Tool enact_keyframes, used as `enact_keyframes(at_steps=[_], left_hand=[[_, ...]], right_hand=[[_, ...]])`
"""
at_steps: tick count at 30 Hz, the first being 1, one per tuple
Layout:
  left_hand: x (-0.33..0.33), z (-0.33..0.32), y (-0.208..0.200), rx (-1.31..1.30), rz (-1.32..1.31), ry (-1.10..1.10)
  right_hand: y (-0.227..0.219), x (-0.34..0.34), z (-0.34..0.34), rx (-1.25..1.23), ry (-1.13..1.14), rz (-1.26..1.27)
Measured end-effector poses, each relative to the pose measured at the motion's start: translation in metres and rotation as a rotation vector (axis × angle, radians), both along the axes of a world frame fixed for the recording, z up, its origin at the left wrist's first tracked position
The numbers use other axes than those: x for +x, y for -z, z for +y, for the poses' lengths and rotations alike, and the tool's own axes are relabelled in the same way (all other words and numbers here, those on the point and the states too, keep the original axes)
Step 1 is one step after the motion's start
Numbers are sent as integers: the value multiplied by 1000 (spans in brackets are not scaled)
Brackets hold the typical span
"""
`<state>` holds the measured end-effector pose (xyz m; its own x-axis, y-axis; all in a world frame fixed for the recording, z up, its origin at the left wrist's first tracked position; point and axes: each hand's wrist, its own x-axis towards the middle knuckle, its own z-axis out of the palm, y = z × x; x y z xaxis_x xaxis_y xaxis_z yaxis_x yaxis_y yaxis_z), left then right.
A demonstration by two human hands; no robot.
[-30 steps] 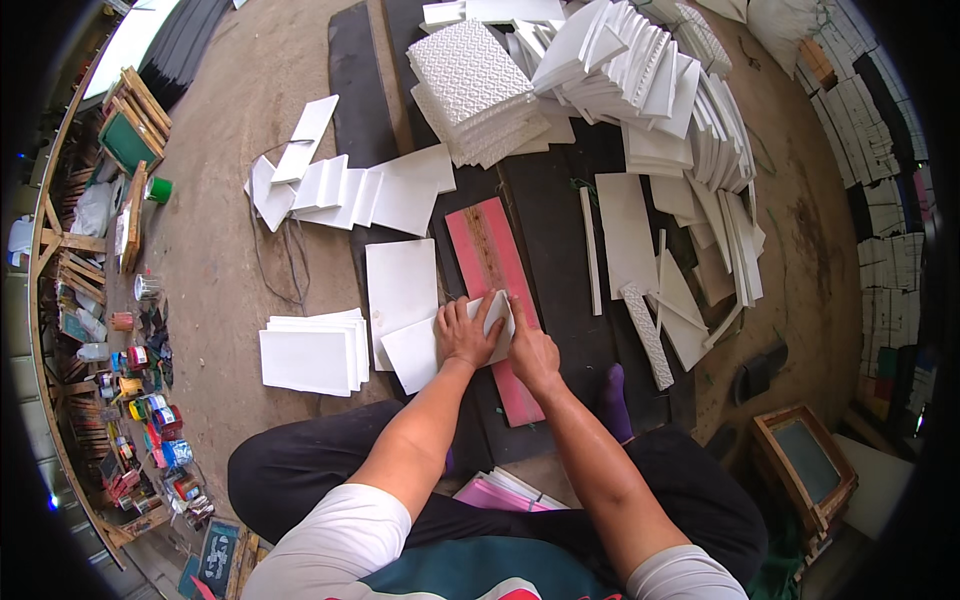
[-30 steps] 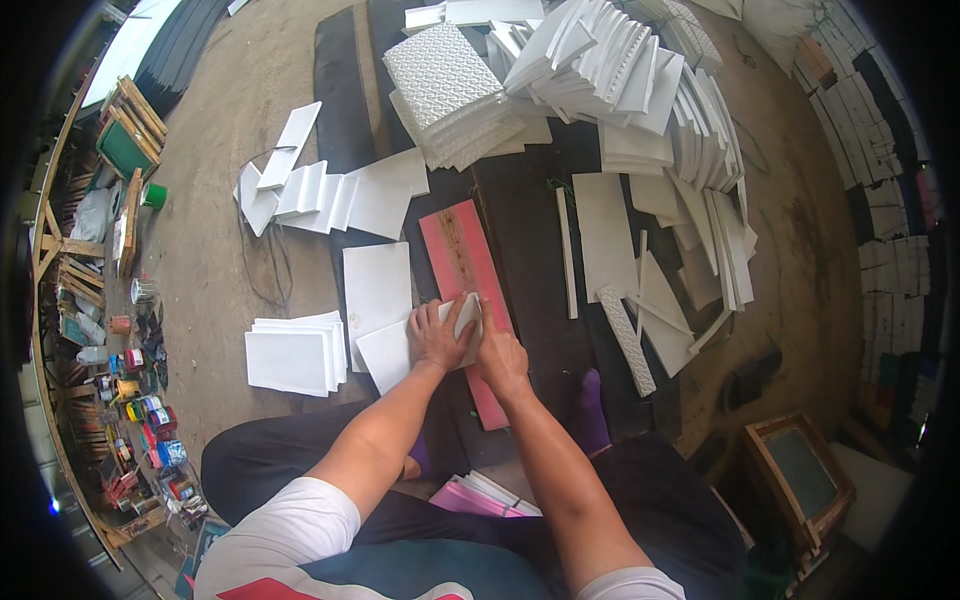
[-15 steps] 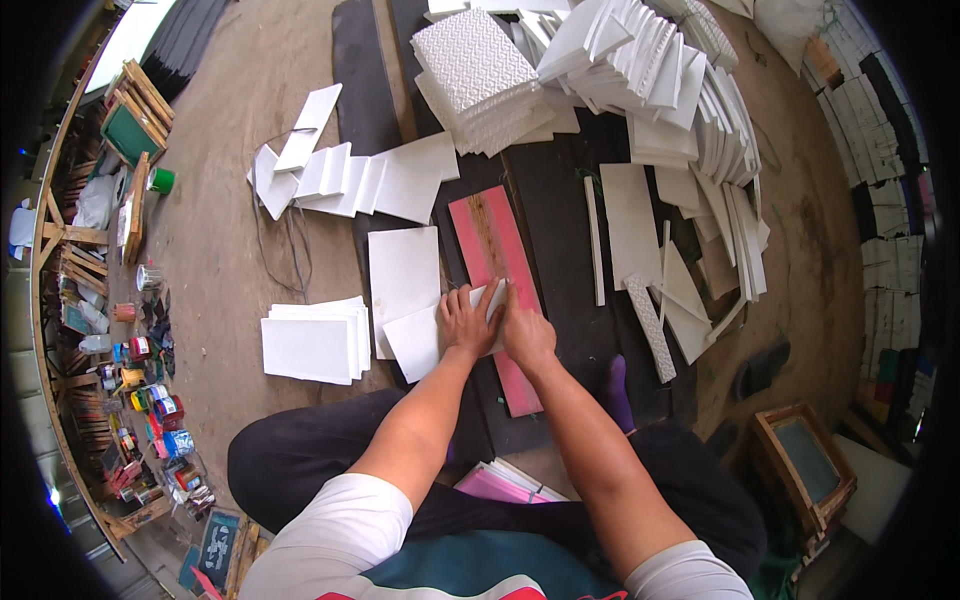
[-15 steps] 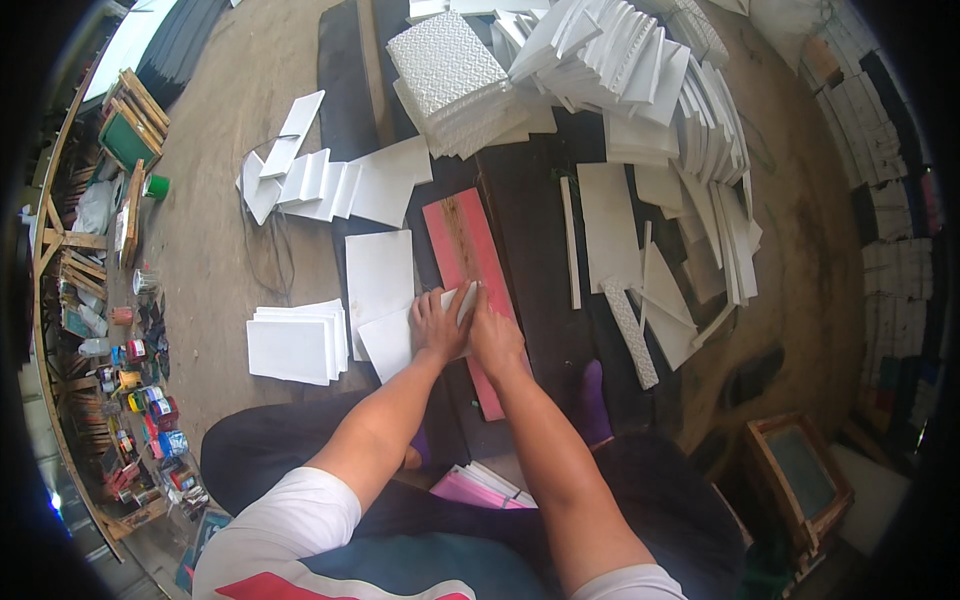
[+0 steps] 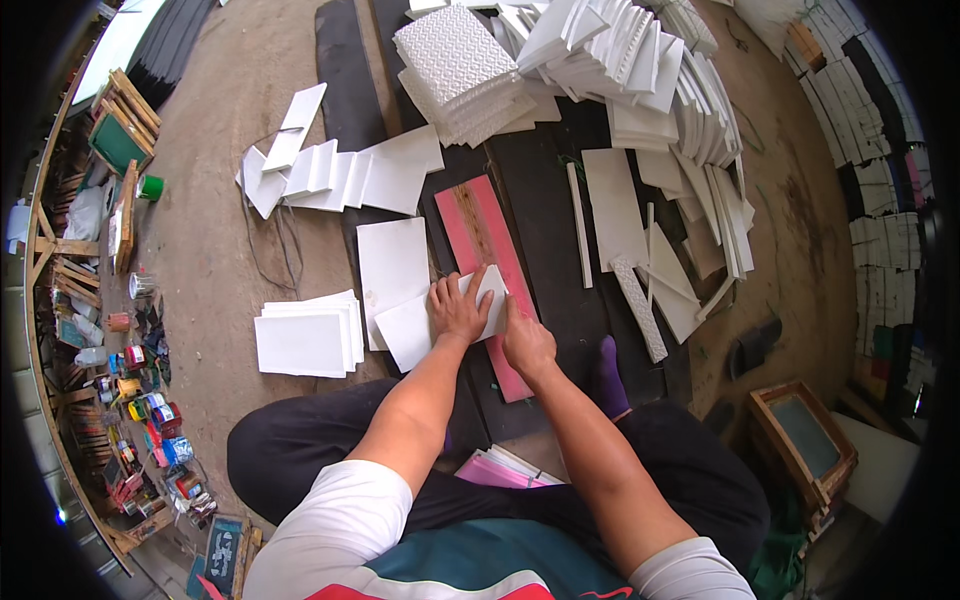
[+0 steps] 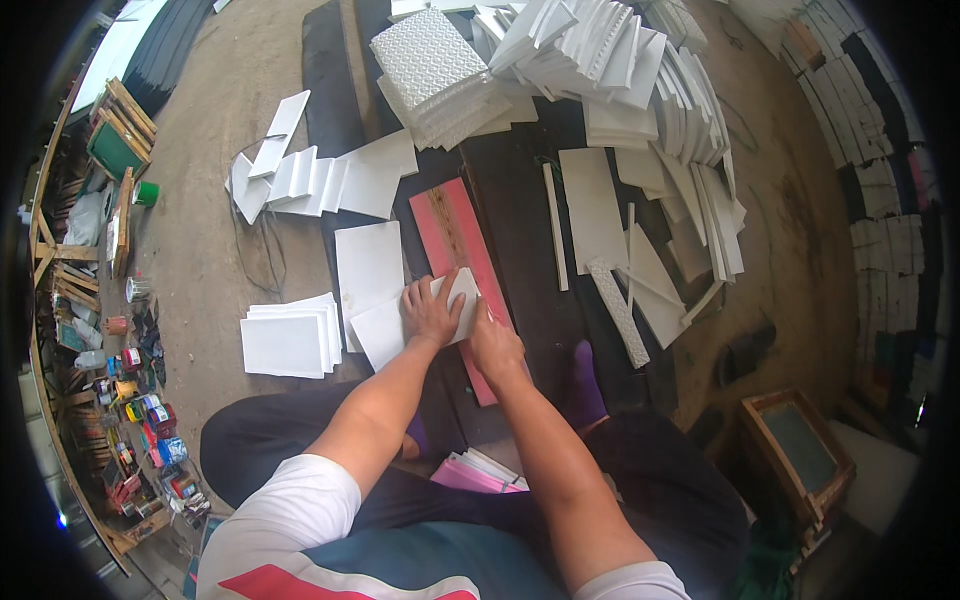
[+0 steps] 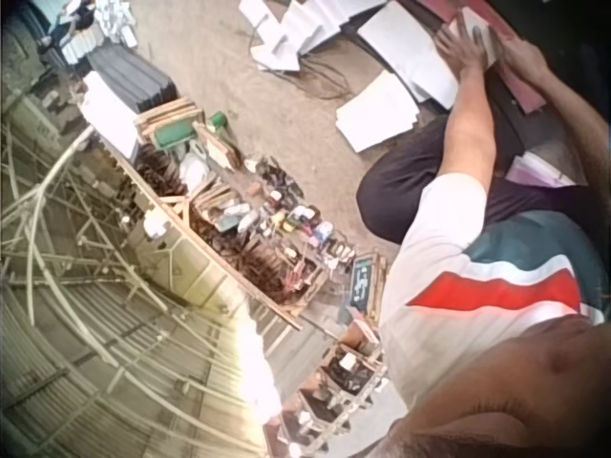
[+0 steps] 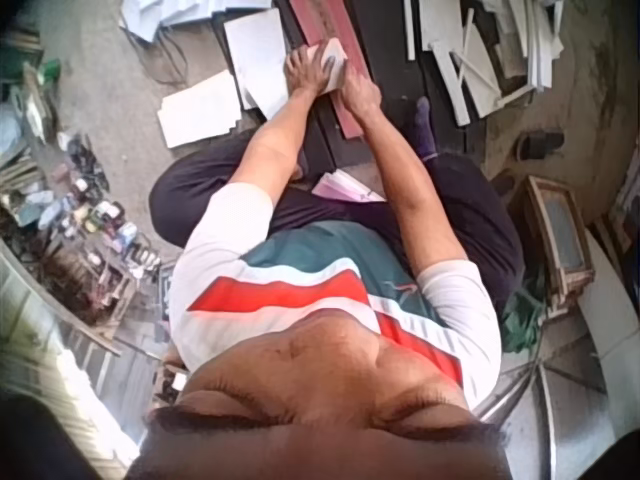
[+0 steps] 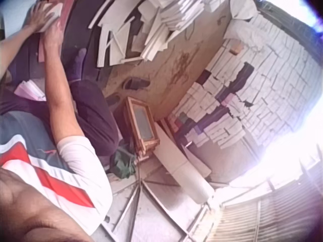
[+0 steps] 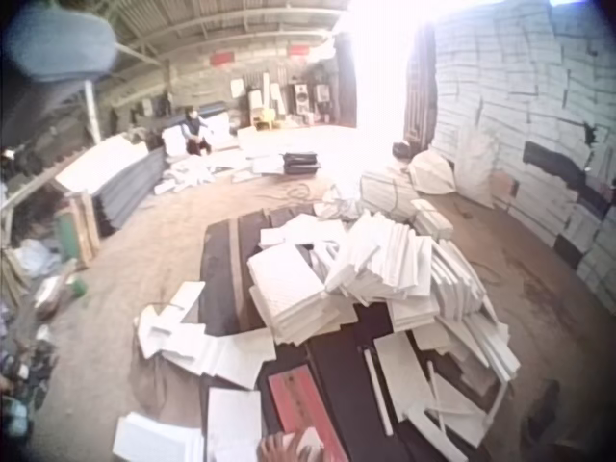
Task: The person sits on the floor and uses a utility knife to cut white foam sheets into smaller rectangular pieces. They repeatedly pick up sheets, align them, score the material, and separate the cut sections, stacking the finished pieces nearby.
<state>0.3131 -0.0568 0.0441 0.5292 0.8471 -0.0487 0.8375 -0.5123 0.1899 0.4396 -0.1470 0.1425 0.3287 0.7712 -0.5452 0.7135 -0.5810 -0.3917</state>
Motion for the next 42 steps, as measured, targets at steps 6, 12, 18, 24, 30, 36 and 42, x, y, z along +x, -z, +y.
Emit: enact_keyframes(at_steps=[6,12,18,24,30,36,42], left_hand=[[-1,-1,1,24,-4,10],[-1,-1,-1,18,14,5],[-2,1,-2,27,20,44],[-11,18,9,-77,-220,-8],[-19,18,-12,-210,-273,45],[-34,23,-29,-201,-271,25],[-31,30,-39,-222,-291,4]], right_hand=[[-6,-3,-33,-43,-4,1],[-7,-9,-67,-59,-18,-5],[-11,-13,-93,-102,3,18],[58,1,-140,395,459,108],[69,26,-48,365,573,136],[61,16,-2,128,534,66],[71,38,-6,168,731,138]])
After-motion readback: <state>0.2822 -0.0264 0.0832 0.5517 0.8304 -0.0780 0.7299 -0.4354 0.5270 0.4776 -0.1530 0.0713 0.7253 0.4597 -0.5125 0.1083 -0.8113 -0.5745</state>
